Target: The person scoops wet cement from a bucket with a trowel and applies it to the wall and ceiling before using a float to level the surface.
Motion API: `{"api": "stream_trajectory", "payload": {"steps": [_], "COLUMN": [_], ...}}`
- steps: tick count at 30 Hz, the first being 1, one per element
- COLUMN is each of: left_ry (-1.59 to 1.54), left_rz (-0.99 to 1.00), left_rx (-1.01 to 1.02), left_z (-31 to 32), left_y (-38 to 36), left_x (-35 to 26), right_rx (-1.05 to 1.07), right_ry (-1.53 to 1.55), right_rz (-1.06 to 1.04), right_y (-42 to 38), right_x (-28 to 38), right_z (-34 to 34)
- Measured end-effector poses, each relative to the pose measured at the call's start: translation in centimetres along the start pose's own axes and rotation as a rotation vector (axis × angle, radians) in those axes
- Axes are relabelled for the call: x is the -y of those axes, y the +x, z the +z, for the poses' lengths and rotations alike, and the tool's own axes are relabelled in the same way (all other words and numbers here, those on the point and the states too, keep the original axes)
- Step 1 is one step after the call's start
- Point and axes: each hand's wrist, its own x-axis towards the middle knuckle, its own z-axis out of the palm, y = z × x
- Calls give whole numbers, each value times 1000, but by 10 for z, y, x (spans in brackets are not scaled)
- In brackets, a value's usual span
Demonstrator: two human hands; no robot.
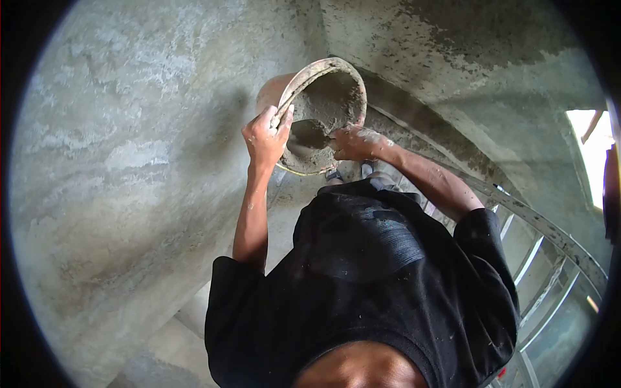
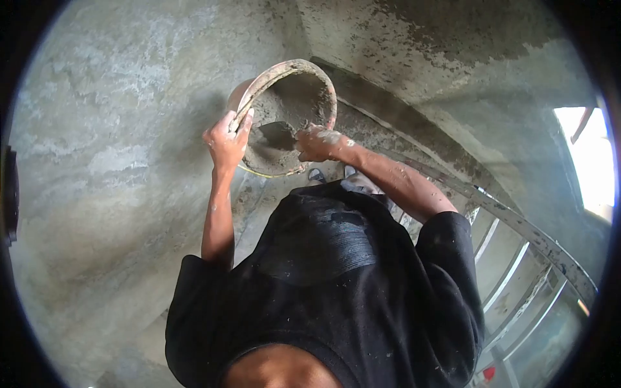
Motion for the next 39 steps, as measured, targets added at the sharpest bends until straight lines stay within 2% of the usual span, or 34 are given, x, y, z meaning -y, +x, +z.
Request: {"api": "stream_trajectory", "payload": {"steps": [2, 4, 5, 7, 8, 10, 11, 12, 14, 16, 18, 19, 20, 22, 24, 26, 28, 30, 31, 32, 34, 35, 38, 39], "left_ry": [0, 23, 38, 55, 67, 60, 80, 79, 192, 189, 168, 157, 150, 198, 215, 191, 174, 135, 145, 142, 143, 180, 115, 131], "left_rz": [-25, -35, -101, -227, -228, -352, -360, -359, -425, -397, -380, -421, -466, -507, -476, -494, -521, -575, -583, -583, -601, -630, -633, -659], "left_rx": [-4, -25, -59, -145, -162, -198, -197, -193, -171, -173, -178, -154, -130, -82, -59, -65, -80, -76, -85, -97, -126, -77, -140, -111], "left_z": [-2, -7, -11, -17, -20, -22, -19, -14, -7, -1, 11, 13, 14, 22, 29, 34, 33, 40, 41, 43, 44, 47, 50, 49], "left_y": [-1, 0, 4, 8, 10, 12, 11, 8, 9, 6, 0, -2, -5, -15, -24, -31, -39, -46, -48, -50, -52, -57, -60, -60], "left_x": [0, 0, -1, 9, 14, 22, 31, 35, 40, 45, 41, 38, 39, 53, 62, 63, 68, 74, 73, 72, 68, 78, 75, 75], "right_rx": [-56, -312, -400, -419, -440, -227, -345, -346, -527, -484, -341, -457, -456, -385, -362, -277, -212, -300, -419, -420, -328, -287, -97, -109], "right_ry": [25, 1063, 1142, 1147, 1149, 1180, 1075, 1079, 1085, 1178, 1187, 1115, 1105, 1018, 1016, 1203, 1163, 1012, 886, 875, 900, 877, 898, 979], "right_rz": [3, 333, 382, 317, 261, 264, 328, 331, 442, 432, 618, 618, 602, 572, 659, 595, 592, 641, 615, 610, 527, 554, 570, 460], "right_y": [-2, -3, -9, -26, -30, -49, -45, -42, -36, -34, -35, -39, -38, -40, -45, -44, -48, -50, -45, -47, -52, -49, -41, -44], "right_x": [-6, -5, -2, -9, -14, -22, -20, -15, -13, -7, -6, -3, -5, -5, -1, -8, -2, 1, 0, -3, -7, -6, -8, -10], "right_z": [21, 32, 40, 57, 63, 36, 51, 57, 60, 47, 37, 39, 50, 65, 64, 68, 49, 49, 59, 67, 47, 55, 64, 56]}}
